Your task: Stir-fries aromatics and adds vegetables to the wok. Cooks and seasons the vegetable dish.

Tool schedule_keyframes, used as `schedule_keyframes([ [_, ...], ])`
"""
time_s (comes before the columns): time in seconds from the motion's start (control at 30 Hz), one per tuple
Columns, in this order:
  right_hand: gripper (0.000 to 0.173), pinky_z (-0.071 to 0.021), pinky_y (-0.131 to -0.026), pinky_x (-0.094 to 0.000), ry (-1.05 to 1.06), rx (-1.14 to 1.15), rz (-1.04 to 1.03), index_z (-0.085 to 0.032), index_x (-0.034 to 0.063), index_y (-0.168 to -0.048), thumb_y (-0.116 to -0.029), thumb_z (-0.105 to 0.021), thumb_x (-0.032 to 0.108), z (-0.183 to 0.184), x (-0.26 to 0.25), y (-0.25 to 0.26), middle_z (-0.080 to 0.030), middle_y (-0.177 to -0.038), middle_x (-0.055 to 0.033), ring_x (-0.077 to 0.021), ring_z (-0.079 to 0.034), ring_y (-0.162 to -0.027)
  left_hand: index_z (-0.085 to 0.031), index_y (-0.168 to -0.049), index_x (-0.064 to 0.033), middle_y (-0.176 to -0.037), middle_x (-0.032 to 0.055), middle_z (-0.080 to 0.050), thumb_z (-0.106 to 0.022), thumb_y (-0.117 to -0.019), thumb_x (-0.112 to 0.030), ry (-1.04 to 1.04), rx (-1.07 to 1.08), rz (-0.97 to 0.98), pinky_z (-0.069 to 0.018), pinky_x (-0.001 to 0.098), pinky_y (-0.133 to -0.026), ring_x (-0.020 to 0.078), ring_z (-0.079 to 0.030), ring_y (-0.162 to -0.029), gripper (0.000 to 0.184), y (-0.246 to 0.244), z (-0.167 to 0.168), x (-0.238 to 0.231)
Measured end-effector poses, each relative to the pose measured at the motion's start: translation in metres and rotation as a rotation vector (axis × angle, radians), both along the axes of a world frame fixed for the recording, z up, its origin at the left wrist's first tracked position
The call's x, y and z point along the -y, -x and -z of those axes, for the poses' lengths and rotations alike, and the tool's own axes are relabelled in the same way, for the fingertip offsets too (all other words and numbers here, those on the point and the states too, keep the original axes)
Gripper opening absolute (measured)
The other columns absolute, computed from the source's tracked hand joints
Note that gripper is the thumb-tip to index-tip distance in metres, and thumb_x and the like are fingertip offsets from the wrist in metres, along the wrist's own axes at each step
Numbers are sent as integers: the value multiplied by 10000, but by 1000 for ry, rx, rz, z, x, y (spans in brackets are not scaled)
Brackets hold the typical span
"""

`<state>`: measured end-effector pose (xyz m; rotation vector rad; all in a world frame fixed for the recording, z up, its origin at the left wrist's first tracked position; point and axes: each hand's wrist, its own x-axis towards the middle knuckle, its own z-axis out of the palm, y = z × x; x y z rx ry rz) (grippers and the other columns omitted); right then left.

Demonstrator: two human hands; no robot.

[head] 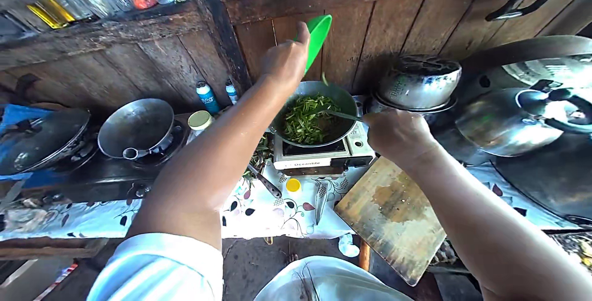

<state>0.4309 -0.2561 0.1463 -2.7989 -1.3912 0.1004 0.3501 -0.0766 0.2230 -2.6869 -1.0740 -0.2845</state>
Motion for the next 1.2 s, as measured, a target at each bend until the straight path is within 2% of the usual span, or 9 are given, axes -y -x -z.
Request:
schedule_keyframes([
  [0.2,242,-541,-720,-615,-29,29,1,-724,35,-1131,-1000,-520,30,3,4,1,-689,-1064,-262,-469,-688,-1005,-199,-1639,-94,-1139,241,-678,-403,-1070,-22,-5,-23,86,-571,546,-789,430,-704,-1025,610,-9,17,2],
  [0.3,211,-543,-663,-604,-123,83,-39,-743,35,-1101,-993,-563,41,8,11,-1,-696,-1001,-262,-464,-701,-915,-215,-1638,-102,-1128,258,-669,-388,-1079,-32,-36,-34,118,-565,554,-780,445,-702,-1007,590,-8,16,1],
  [0.43,235,-544,-648,-588,-163,109,-47,-739,62,-1170,-1005,-572,72,5,21,0,-692,-997,-256,-460,-702,-892,-217,-1638,-85,-1127,275,-657,-376,-1079,-26,-64,-52,138,-562,550,-769,448,-701,-983,584,-12,25,-8],
  [0.57,235,-520,-574,-595,-377,145,-102,-751,45,-1111,-983,-555,32,2,35,5,-678,-907,-263,-464,-696,-782,-163,-1647,-82,-1172,270,-680,-388,-1073,-13,68,24,34,-553,580,-867,454,-692,-1077,620,-11,29,-26],
  [0.67,276,-520,-575,-591,-459,111,-94,-738,57,-1181,-989,-541,34,-3,41,15,-677,-937,-259,-461,-689,-769,-147,-1643,-80,-1164,273,-682,-399,-1073,-19,125,70,-37,-546,592,-894,458,-689,-1091,626,-9,35,-40],
  [0.73,283,-521,-573,-572,-507,92,-110,-735,63,-1196,-982,-551,37,-1,40,19,-671,-906,-241,-448,-684,-756,-134,-1650,-80,-1178,271,-685,-387,-1079,-35,139,93,-67,-541,590,-907,453,-687,-1100,626,-8,39,-43],
  [0.9,267,-534,-580,-560,-455,57,-162,-745,67,-1192,-973,-595,44,27,28,16,-676,-918,-238,-429,-693,-754,-127,-1656,-100,-1206,262,-680,-382,-1081,-36,149,125,-69,-544,574,-914,440,-688,-1109,633,-13,35,-35],
  [1.0,268,-533,-593,-583,-428,54,-122,-750,60,-1168,-979,-562,29,31,29,7,-676,-908,-251,-449,-693,-772,-143,-1651,-83,-1213,267,-672,-364,-1089,-42,138,130,-54,-543,581,-914,449,-686,-1104,606,-10,34,-39],
  [1.2,318,-521,-554,-557,-621,71,-102,-725,58,-1236,-978,-539,51,20,25,19,-666,-907,-246,-433,-678,-721,-131,-1642,-48,-1197,284,-675,-387,-1071,-31,176,213,-70,-536,597,-923,458,-685,-1100,626,-7,33,-49],
])
